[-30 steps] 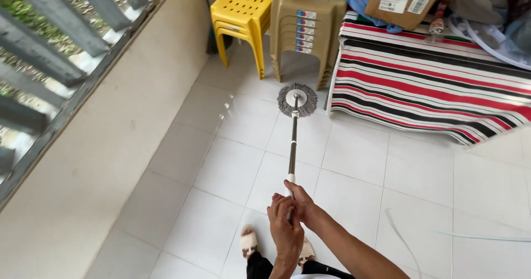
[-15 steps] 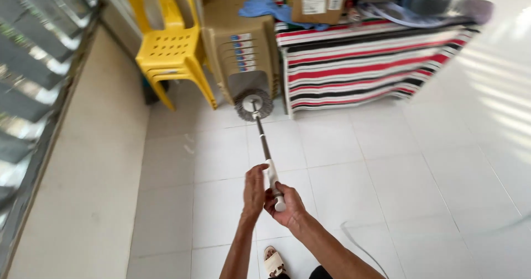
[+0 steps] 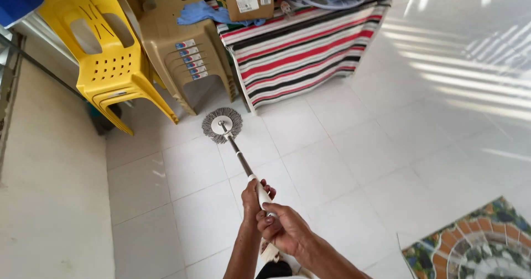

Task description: The person mops a tiled floor using a spin mop. They move the mop back and forth across the floor, covering areas near a striped tablecloth, yellow plastic chairs, and a wooden dining table with chairs.

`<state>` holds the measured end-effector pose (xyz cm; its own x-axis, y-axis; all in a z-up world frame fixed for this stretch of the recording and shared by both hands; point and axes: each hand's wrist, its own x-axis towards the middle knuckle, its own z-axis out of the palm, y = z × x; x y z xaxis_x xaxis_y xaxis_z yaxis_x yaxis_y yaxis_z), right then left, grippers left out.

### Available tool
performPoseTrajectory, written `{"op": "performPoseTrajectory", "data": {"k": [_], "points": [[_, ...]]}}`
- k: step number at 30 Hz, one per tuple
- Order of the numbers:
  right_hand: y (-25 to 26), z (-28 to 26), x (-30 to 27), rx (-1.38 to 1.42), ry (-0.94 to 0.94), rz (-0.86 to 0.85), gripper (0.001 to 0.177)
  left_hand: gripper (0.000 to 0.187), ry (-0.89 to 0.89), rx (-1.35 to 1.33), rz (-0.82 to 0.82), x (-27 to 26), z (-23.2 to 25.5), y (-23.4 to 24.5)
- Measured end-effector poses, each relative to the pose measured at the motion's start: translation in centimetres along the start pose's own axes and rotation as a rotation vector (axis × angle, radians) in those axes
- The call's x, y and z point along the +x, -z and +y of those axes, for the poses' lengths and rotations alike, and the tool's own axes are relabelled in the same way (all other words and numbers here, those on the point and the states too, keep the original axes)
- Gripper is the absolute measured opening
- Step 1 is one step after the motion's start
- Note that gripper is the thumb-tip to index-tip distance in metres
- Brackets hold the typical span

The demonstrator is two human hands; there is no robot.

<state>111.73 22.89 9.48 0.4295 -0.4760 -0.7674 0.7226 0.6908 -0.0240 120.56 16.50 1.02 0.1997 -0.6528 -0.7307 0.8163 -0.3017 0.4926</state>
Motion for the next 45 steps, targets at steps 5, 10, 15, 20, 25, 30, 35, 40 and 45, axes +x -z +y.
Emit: {"op": "performPoseTrajectory", "data": {"k": [5,10,15,20,25,30,35,40,45], "points": [[0.8,1.7,-4.3,-0.071,0.050,0.074,0.023,0.018,0.001,-0.009,0.005,-3.9,-1.8,0.9],[1.7,2.3,-2.7,-0.182,0.077,0.079,0.012,0.017,-0.029,-0.026,-0.008,-2.1,-2.6,2.5],[0.0,0.8,1.5,-0.300,0.101,0.092,0.015,0.012,-0.010,0.054,-0.002,1.4,0.0,1.0],[-4.1,-2.0,9.5,-0.267,0.123,-0.014,0.026,0.032,0.041,0.231,-0.020,7.2,5.7,-0.9],[-11.3,-5.4,19.0,-0.148,0.128,-0.053,0.029,0.069,0.048,0.503,-0.092,13.4,13.8,-2.4],[-15.9,-8.5,30.8,-0.212,0.164,-0.023,0.036,0.056,-0.083,0.755,-0.236,22.2,19.3,-1.3],[-20.7,-10.1,41.4,-0.214,0.167,-0.020,0.048,0.055,-0.072,0.791,-0.234,25.6,23.4,-0.5],[-25.9,-11.8,47.4,-0.270,0.252,-0.038,0.072,0.052,-0.038,0.828,-0.203,28.2,24.9,1.7],[-25.8,-12.8,49.1,-0.278,0.274,-0.022,0.070,0.052,-0.062,0.919,-0.142,27.9,25.3,1.5]]}}
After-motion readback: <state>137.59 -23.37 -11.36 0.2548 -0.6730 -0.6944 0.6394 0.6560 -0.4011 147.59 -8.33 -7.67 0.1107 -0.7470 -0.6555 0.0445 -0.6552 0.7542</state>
